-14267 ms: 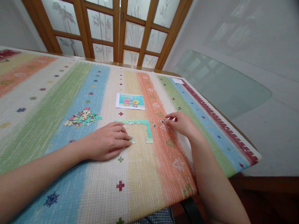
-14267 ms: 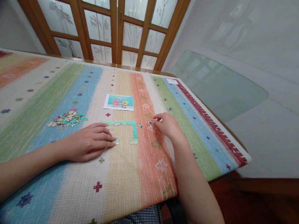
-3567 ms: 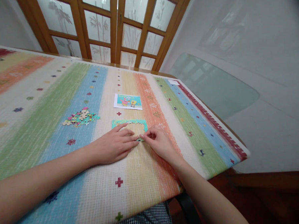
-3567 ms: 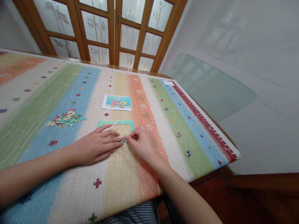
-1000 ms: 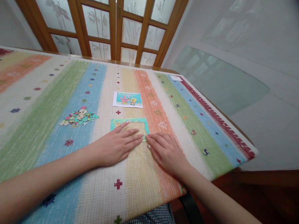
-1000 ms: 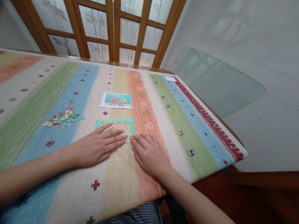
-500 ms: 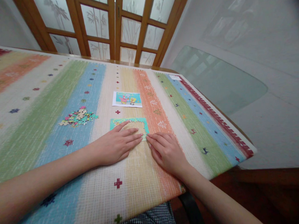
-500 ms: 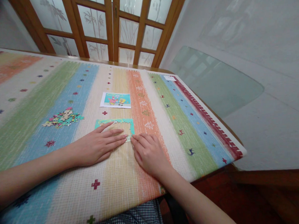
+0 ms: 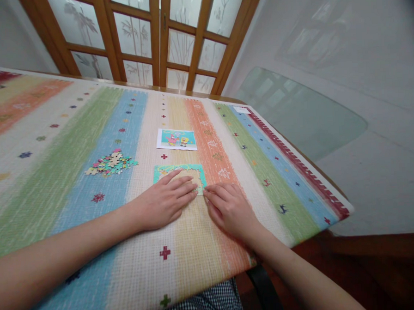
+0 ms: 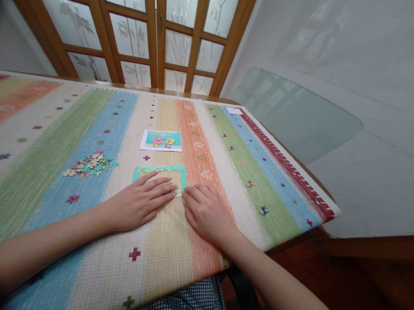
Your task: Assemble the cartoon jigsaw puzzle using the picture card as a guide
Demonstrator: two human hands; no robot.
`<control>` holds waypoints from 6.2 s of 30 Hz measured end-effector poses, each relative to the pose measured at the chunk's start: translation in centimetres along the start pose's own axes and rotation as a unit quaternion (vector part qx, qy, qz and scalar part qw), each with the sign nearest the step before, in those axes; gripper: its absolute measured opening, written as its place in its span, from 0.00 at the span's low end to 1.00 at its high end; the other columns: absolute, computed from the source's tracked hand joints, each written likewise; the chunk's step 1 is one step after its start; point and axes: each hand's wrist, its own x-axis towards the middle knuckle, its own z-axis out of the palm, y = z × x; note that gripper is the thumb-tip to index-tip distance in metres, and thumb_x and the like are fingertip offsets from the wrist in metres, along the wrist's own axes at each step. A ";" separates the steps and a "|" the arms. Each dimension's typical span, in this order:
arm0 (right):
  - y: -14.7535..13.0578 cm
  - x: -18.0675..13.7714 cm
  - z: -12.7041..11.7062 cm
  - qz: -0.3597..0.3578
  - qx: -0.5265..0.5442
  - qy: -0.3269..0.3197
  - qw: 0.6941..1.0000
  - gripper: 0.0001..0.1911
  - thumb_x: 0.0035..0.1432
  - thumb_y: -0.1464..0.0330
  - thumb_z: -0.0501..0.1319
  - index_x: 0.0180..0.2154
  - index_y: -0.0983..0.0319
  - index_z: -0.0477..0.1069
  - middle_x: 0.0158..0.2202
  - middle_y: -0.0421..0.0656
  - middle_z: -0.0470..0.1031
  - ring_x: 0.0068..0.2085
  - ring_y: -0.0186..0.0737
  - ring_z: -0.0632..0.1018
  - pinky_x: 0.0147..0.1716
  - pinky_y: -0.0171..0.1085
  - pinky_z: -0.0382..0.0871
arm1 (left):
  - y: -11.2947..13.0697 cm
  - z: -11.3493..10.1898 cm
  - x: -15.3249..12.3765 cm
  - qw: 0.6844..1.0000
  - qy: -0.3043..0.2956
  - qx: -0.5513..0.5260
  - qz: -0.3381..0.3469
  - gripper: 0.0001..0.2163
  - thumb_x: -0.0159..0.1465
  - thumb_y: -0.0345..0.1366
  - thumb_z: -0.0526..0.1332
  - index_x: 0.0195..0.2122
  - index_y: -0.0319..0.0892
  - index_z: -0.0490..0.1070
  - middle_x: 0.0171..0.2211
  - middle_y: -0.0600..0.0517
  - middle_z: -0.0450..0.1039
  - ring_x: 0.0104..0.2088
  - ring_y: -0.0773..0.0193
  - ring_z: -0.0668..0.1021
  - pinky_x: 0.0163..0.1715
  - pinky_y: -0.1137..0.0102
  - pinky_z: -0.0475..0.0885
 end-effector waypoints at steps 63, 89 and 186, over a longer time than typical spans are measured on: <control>5.1 4.2 3.1 0.016 0.058 -0.165 0.984 0.36 0.71 0.48 0.45 0.73 0.57 0.44 0.74 0.49 0.46 0.73 0.47 0.50 0.71 0.59 0.42 | -5.0 0.0 -5.3 0.980 -0.043 -0.033 -0.190 0.36 0.72 0.59 0.47 0.73 0.39 0.47 0.73 0.42 0.45 0.72 0.52 0.53 0.71 0.55 0.44; 6.6 4.0 3.6 0.111 0.217 -0.047 0.969 0.35 0.71 0.51 0.50 0.73 0.54 0.45 0.74 0.47 0.50 0.72 0.47 0.56 0.69 0.56 0.50 | -4.6 -0.3 -5.5 0.983 -0.038 -0.006 -0.182 0.37 0.74 0.56 0.46 0.74 0.44 0.30 0.74 0.44 0.37 0.73 0.51 0.47 0.71 0.53 0.40; 8.5 5.1 3.5 0.132 0.309 -0.005 0.942 0.11 0.68 0.60 0.58 0.46 0.55 0.77 0.44 0.47 0.76 0.48 0.48 0.76 0.50 0.48 0.69 | -11.1 -1.9 -8.7 0.889 0.211 -0.182 -0.364 0.14 0.67 0.48 0.60 0.33 0.45 0.78 0.42 0.48 0.77 0.46 0.55 0.76 0.53 0.58 0.67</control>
